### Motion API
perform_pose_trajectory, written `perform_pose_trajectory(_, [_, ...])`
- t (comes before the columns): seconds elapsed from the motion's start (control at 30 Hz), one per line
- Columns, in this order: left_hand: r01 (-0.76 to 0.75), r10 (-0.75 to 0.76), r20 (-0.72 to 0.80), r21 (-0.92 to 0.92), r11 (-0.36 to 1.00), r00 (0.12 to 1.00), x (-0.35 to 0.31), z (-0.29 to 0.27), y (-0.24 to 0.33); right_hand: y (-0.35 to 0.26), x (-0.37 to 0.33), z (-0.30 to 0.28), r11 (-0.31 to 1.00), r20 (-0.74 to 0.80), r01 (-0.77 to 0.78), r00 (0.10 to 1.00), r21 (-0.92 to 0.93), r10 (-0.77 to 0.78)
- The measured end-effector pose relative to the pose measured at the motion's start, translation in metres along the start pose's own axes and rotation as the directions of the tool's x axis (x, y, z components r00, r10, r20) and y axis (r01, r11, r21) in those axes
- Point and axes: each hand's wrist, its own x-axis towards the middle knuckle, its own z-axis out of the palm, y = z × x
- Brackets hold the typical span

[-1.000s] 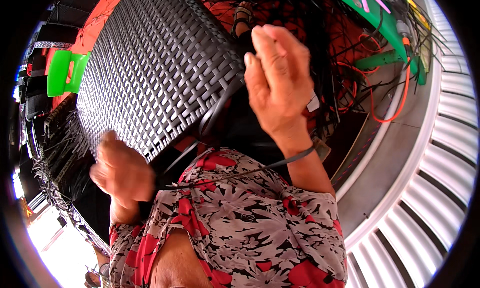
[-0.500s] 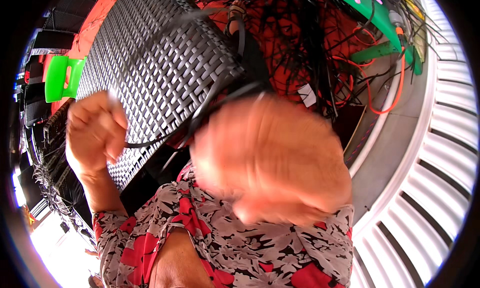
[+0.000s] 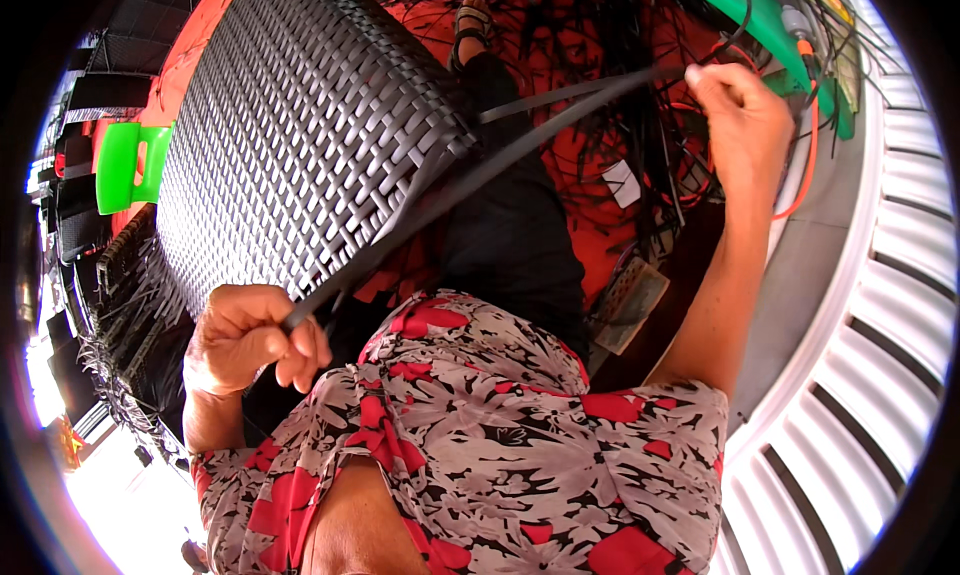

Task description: The person weaves a plastic strip into the edge of a woven furniture panel by hand, using a plastic tool to guide the strip through the weave.

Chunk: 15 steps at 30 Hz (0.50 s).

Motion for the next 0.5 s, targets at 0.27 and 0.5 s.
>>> perform_pose_trajectory(0.27, [0.045,-0.049,0.000,0.372,0.927,0.999,0.044,0.025,-0.018,-0.100,-0.075,0.002,0.573,0.143,0.757,0.559,0.316,-0.817])
perform_pose_trajectory(0.5, [0.003,-0.075,0.130,0.485,0.875,0.989,0.050,0.035,-0.026,-0.060,-0.092,0.017,0.680,0.538,0.511,0.419,0.527,-0.732])
